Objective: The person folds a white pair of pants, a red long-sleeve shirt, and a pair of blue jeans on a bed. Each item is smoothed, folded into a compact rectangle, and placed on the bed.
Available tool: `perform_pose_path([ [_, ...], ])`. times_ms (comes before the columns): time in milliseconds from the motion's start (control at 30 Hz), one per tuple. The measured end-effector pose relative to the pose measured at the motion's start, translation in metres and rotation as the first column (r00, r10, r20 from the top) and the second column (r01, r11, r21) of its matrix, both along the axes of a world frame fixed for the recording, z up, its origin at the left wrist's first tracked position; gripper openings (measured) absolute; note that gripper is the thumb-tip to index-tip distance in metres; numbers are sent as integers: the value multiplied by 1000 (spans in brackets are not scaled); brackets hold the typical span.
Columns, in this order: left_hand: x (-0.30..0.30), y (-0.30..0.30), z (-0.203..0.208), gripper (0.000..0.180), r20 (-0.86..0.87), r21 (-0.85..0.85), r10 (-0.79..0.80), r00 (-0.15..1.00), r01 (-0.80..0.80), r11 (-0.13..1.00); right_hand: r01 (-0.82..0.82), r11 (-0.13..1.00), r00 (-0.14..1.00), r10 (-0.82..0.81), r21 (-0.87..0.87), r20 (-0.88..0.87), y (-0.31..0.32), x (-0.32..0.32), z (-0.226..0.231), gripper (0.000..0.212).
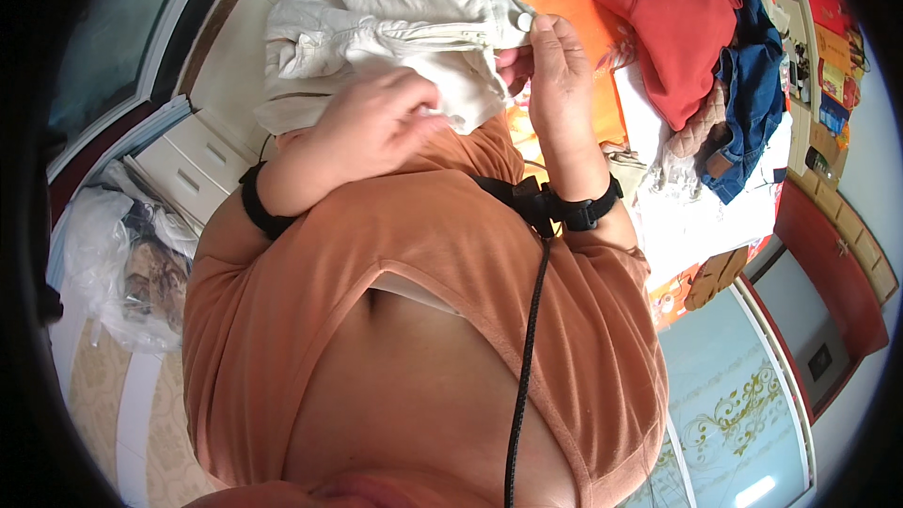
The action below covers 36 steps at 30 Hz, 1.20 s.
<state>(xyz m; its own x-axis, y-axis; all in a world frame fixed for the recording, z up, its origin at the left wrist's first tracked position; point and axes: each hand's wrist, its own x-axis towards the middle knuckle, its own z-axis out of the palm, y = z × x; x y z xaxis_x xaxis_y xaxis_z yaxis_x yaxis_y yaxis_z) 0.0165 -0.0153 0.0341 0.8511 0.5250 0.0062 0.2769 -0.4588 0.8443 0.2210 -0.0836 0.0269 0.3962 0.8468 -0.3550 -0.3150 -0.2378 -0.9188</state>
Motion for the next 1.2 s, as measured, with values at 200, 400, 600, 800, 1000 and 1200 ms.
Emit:
perform_pose_path([
  [200,30,5,-3,36,-158,-241,34,987,-72,968,-39,998,996,36,-38,-88,9,-25,9,21],
  [400,31,-5,-11,23,-38,-161,198,979,-202,966,-101,995,992,102,16,-70,9,-20,8,18],
  [600,13,0,-12,24,-44,-173,132,990,-137,975,29,999,1000,-29,38,3,10,-2,-8,18],
  [800,-18,0,1,22,-97,-386,47,994,-81,919,155,988,987,-155,14,-47,15,27,-24,15],
  [1000,-40,5,13,12,9,-439,-71,997,68,896,114,992,993,-112,61,-29,20,32,-31,14],
  [1200,-60,7,26,13,240,-486,-129,962,234,842,117,993,993,-117,22,6,28,31,-32,13],
])
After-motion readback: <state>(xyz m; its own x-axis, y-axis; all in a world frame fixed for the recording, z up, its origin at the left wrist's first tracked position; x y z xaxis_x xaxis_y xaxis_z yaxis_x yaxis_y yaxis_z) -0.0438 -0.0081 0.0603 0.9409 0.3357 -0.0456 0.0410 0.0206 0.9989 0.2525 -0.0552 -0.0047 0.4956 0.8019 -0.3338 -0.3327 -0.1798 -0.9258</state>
